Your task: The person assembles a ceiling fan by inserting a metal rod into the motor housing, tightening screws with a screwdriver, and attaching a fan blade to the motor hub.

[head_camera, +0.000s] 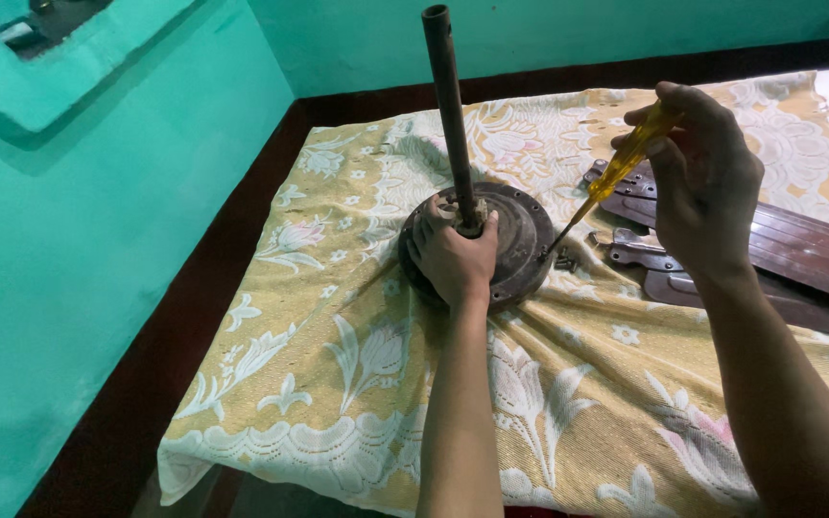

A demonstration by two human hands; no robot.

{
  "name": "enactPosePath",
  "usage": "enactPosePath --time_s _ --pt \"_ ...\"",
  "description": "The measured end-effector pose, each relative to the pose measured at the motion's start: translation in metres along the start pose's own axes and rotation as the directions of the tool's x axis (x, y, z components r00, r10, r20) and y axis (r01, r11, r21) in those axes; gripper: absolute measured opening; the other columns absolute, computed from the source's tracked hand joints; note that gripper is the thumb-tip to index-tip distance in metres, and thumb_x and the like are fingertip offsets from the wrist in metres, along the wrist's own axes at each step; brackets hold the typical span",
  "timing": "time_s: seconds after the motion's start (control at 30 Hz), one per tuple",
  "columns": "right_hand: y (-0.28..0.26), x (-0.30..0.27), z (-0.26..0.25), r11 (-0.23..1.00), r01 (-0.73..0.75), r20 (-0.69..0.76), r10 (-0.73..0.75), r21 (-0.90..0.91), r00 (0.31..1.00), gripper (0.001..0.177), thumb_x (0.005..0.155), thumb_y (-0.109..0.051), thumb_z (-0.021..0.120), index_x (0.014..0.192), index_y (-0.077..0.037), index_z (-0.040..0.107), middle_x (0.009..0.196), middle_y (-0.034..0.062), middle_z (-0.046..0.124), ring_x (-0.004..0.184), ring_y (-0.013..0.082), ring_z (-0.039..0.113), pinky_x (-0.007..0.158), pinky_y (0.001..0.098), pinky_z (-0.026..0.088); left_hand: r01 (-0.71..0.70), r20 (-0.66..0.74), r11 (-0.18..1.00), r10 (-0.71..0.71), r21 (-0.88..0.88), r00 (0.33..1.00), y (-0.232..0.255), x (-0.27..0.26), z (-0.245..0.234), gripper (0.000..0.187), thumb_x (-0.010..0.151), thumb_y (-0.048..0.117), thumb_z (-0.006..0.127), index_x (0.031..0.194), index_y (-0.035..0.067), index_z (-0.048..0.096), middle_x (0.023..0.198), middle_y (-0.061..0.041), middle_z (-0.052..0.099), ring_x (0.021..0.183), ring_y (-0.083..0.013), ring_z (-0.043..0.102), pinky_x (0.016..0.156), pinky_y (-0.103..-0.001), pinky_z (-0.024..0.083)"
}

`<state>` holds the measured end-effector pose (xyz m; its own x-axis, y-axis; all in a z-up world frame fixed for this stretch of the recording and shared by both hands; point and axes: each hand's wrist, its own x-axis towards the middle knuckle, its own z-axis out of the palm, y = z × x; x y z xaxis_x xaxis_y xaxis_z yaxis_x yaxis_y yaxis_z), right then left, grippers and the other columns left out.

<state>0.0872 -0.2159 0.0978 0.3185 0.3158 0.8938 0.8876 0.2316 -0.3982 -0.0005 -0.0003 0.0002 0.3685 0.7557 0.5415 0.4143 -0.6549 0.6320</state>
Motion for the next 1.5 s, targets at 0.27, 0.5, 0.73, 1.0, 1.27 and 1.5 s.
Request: enactPosePath --time_s 0.27,0.5,0.73,1.0,1.27,1.5 --pt "0.002 -0.002 0.001 1.000 -0.027 0.010 0.027 0.013 1.000 0.026 0.123 0.000 0.048 0.149 0.002 0.044 0.128 0.0233 0.066 0.118 0.0280 0.073 0.105 0.0382 0.065 -0.013 -0.043 1.000 0.013 0.000 0.999 0.003 0.000 -0.002 0.091 0.070 0.049 0.087 0.140 0.006 0.050 0.133 -0.018 0.063 0.131 -0.0371 0.054 0.113 -0.055 0.036" --pt "-0.004 0.005 0.000 0.994 -0.088 0.043 0.085 0.069 0.995 0.027 0.120 0.002 0.049 0.147 0.003 0.044 0.131 0.0228 0.064 0.121 0.0277 0.071 0.108 0.0385 0.062 0.007 0.004 1.000 -0.007 0.000 1.000 0.002 0.001 -0.003 0.088 0.073 0.050 0.087 0.139 0.005 0.050 0.131 -0.018 0.063 0.130 -0.0360 0.055 0.115 -0.054 0.036" --pt "-0.010 0.024 -0.005 0.976 -0.140 0.016 0.139 0.165 0.990 0.029 0.104 0.002 0.061 0.132 0.004 0.053 0.133 0.0180 0.063 0.127 0.0246 0.066 0.108 0.0368 0.056 -0.018 -0.054 1.000 0.018 0.006 0.998 0.000 0.000 0.002 0.090 0.070 0.052 0.088 0.138 0.005 0.052 0.132 -0.018 0.064 0.129 -0.0362 0.056 0.113 -0.054 0.038" --pt "-0.008 0.057 0.017 0.958 -0.116 0.096 0.146 -0.263 0.985 0.036 0.096 -0.005 0.082 0.128 -0.003 0.066 0.122 0.0129 0.066 0.103 0.0217 0.071 0.089 0.0347 0.063 -0.090 -0.136 0.995 0.083 -0.045 0.987 -0.004 -0.002 0.003 0.092 0.067 0.049 0.091 0.137 0.004 0.053 0.131 -0.018 0.066 0.127 -0.0383 0.057 0.111 -0.053 0.040" --pt "-0.029 0.058 0.019 0.972 0.114 0.209 -0.070 -0.205 0.975 0.039 0.102 0.001 0.067 0.140 0.000 0.062 0.128 0.0141 0.067 0.115 0.0260 0.071 0.100 0.0365 0.060 -0.094 -0.120 0.994 0.087 -0.058 0.989 -0.008 -0.003 0.004 0.092 0.067 0.049 0.091 0.137 0.005 0.052 0.130 -0.018 0.065 0.128 -0.0386 0.057 0.110 -0.054 0.039" --pt "-0.025 0.064 0.032 0.931 -0.043 0.147 0.102 -0.363 0.984 0.035 0.095 -0.009 0.080 0.128 -0.005 0.071 0.108 0.0122 0.070 0.094 0.0241 0.073 0.085 0.0348 0.063 -0.064 -0.082 0.996 0.058 -0.066 0.995 -0.006 -0.002 0.001 0.091 0.067 0.048 0.091 0.137 0.004 0.052 0.128 -0.019 0.065 0.125 -0.0383 0.058 0.110 -0.053 0.039"
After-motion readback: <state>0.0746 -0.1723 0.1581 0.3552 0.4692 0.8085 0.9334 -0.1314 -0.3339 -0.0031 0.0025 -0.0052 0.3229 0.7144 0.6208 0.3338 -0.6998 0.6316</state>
